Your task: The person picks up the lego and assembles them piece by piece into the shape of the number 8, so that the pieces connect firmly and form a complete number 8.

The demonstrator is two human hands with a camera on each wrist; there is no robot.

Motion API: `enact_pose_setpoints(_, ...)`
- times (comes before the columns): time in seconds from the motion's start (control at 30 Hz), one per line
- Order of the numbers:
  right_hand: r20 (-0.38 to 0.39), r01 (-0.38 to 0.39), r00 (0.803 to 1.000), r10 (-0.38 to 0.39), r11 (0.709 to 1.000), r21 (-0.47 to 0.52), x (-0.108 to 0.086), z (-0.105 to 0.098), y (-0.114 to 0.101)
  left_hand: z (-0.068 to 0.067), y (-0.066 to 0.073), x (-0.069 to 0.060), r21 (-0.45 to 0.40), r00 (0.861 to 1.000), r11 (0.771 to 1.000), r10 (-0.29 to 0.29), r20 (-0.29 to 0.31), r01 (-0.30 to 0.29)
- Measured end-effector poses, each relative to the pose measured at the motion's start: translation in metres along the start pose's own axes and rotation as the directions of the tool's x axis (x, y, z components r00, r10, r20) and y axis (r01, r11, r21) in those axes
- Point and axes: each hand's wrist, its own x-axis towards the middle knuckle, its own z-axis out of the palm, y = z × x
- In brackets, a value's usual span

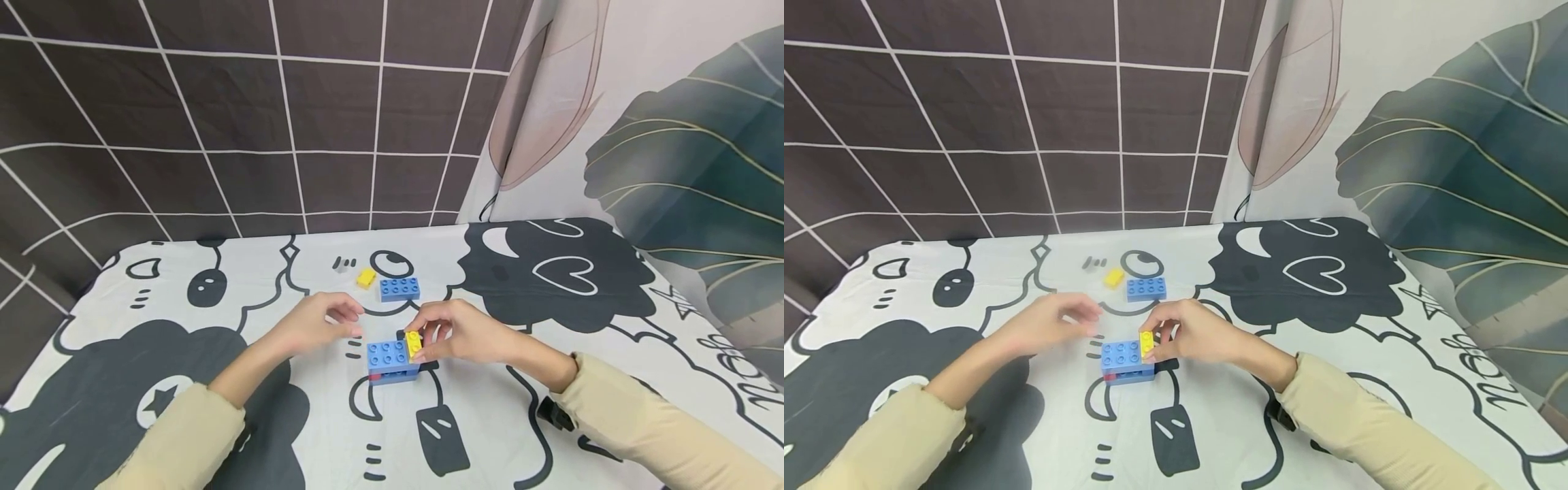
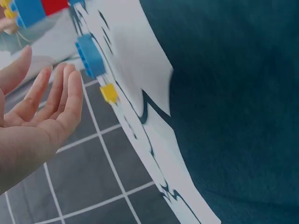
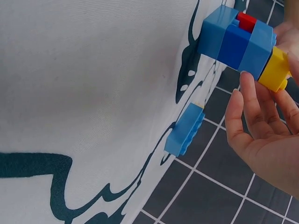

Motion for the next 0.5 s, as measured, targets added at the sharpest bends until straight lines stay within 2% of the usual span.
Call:
enact_pose_setpoints(0.23, -0.001, 0.005, 1.000, -0.005, 1.000, 0.009, -0.001, 0.000, 0.000, -0.005, -0.009, 0.018, 0.046, 0.991, 0.992, -0.112, -0.071, 0.116)
enact_pose_setpoints(0.5, 0.003, -0.008, 1.000, 0.008, 1.000, 0.023, -0.001, 0.000, 0.000, -0.011, -0.016, 0.038, 0.056, 0.979, 0.982, -0.176, -0.103, 0.183)
